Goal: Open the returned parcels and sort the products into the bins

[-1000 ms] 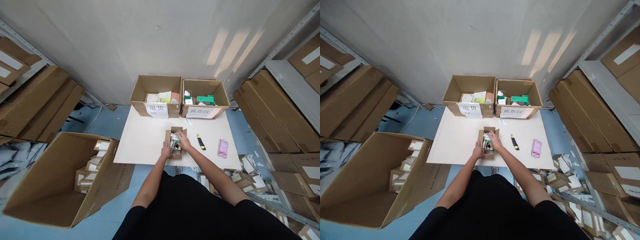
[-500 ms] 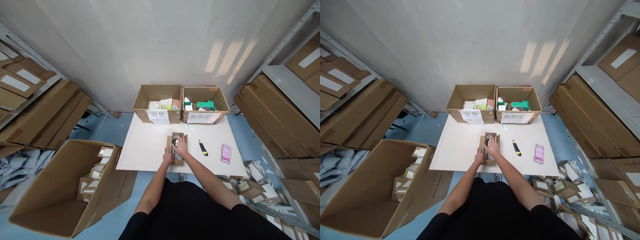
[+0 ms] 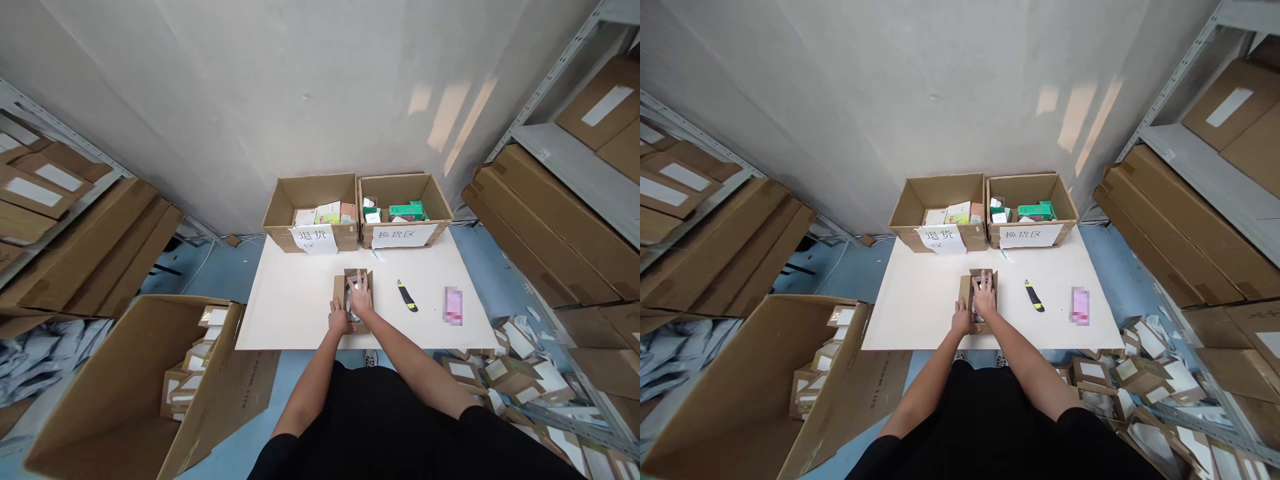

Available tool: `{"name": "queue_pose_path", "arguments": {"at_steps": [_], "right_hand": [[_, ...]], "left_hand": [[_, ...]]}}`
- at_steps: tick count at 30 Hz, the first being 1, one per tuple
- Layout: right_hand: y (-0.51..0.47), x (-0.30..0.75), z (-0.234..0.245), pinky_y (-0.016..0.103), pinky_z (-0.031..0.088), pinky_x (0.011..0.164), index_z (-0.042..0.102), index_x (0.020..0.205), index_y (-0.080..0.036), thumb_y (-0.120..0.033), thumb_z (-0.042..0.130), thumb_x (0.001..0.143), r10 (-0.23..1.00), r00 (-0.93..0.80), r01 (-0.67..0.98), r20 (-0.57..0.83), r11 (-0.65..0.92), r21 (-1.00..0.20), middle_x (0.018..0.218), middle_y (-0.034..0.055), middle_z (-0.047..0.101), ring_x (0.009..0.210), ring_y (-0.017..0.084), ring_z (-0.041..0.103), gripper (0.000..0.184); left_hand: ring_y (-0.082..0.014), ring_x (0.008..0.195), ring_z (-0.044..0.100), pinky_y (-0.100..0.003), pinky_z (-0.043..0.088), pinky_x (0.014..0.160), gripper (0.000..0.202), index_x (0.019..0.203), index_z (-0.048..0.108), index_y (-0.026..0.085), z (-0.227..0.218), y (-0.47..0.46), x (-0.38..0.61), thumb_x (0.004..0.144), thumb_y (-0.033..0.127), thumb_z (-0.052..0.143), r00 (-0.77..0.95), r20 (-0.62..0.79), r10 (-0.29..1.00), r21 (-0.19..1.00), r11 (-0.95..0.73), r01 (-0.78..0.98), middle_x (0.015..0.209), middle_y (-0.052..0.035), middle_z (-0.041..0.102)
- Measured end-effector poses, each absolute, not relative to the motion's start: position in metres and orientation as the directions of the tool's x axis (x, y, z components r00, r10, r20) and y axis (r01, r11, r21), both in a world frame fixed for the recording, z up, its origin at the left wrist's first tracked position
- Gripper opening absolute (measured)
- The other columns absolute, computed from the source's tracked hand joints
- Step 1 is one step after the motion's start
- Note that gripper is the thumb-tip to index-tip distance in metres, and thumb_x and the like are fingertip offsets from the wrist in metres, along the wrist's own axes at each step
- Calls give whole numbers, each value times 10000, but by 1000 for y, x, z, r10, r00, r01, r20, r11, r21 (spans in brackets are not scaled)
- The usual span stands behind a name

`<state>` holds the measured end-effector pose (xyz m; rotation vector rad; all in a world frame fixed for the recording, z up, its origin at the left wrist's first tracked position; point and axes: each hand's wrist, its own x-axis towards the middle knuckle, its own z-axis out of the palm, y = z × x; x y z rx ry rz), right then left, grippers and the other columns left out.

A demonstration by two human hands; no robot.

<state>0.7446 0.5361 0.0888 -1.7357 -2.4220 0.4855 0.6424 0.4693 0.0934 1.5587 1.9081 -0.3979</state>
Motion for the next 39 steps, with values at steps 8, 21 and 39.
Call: {"name": "queue_pose_path", "arguments": {"at_steps": [8, 21, 39], "right_hand": [[538, 768, 138, 542, 511, 1070, 329, 1665, -268, -206, 533, 935, 905, -419, 830, 70, 413, -374, 1779, 58, 123, 1619, 426, -12, 761], [582, 837, 167, 505, 515, 1089, 185, 1707, -238, -254, 486, 973, 925, -361, 841, 117, 378, -387, 1656, 114, 350, 1468, 393, 280, 793], [569, 831, 44, 429, 492, 1107, 585, 1432, -215, -336, 634, 881, 977, -195, 636, -87, 58, -769, 1446, 134, 601, 1287, 286, 615, 566]], "left_hand": [[-416, 1602, 154, -524, 372, 1197, 477, 1030, 795, 256, 95, 462, 639, 692, 583, 874, -138, -590, 795, 152, 277, 949, 1793, -32, 71], [-377, 1564, 246, -469, 382, 1193, 496, 938, 798, 257, 97, 451, 535, 696, 689, 829, -265, -477, 838, 69, 336, 939, 1768, -23, 199], [-324, 1445, 469, -466, 393, 1211, 495, 1391, 643, 230, 108, 466, 547, 896, 207, 638, -156, -80, 985, 454, 175, 874, 1511, -124, 568]]}}
